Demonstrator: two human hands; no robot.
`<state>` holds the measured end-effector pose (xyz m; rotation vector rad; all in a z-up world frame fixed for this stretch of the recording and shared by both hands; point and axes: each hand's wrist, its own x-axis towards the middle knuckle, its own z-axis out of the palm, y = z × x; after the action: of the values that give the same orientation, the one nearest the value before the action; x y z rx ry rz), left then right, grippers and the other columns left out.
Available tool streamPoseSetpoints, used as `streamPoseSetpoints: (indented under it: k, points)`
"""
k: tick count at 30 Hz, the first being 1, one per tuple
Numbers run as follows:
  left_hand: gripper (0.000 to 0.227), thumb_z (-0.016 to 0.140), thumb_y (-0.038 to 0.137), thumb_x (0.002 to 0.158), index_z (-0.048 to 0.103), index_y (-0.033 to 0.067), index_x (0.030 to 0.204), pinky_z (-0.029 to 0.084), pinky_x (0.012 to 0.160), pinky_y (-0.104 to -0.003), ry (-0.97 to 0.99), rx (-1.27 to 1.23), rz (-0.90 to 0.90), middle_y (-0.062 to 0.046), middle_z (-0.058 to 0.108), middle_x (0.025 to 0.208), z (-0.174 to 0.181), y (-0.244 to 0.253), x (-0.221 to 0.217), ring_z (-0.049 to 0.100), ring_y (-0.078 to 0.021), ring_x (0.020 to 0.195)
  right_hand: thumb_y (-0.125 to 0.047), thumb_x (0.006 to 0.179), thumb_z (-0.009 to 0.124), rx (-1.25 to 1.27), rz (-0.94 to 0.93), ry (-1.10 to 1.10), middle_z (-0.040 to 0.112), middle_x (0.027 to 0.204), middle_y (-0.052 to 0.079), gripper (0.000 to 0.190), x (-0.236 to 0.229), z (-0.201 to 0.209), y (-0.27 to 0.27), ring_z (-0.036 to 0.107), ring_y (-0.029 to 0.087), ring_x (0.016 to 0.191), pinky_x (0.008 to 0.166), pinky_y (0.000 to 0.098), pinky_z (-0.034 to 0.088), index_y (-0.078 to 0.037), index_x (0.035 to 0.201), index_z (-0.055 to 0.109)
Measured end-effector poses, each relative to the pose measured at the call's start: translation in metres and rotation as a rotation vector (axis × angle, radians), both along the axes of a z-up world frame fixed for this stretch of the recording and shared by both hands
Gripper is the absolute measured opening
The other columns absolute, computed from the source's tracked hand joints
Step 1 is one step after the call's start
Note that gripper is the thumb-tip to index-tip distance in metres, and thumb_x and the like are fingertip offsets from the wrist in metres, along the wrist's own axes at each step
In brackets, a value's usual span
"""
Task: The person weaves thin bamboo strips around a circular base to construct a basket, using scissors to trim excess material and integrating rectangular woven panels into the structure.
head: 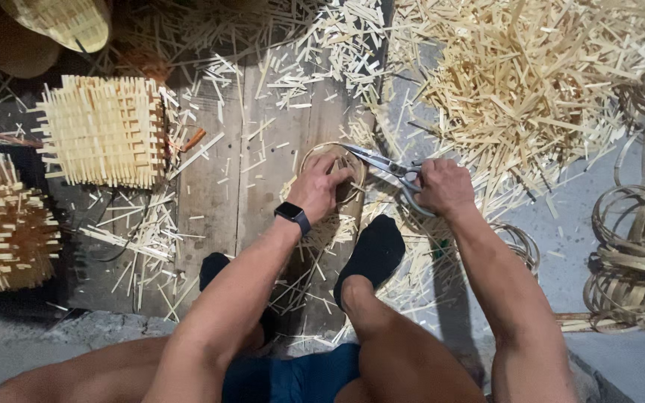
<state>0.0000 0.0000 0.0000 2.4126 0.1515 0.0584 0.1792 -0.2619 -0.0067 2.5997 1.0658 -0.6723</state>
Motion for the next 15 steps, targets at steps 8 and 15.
streamPoseSetpoints:
  k: [8,15]
  points:
    - [0.053,0.079,0.016,0.076,0.068,0.0122,0.127,0.049,0.100,-0.048,-0.067,-0.235,-0.002,-0.019,0.063,0.131,0.029,0.019,0.014,0.058,-0.0406,0.119,-0.041,0.089,0.073,0.204,-0.439,-0.060,0.066,0.098,0.020,0.040,-0.008,0.026,-0.013,0.065,0.032,0.094,0.085,0.0452,0.054,-0.002,0.097,0.068]
    - [0.033,0.085,0.031,0.087,0.079,0.0045,0.106,0.054,0.087,-0.042,0.335,-0.189,0.423,-0.019,0.075,0.108,0.005,0.044,0.043,0.069,-0.0315,0.099,-0.020,0.085,0.078,0.560,-0.814,0.223,0.066,0.112,0.017,0.043,-0.054,-0.005,0.008,0.067,0.024,0.094,0.084,0.0383,0.058,0.001,0.120,0.064]
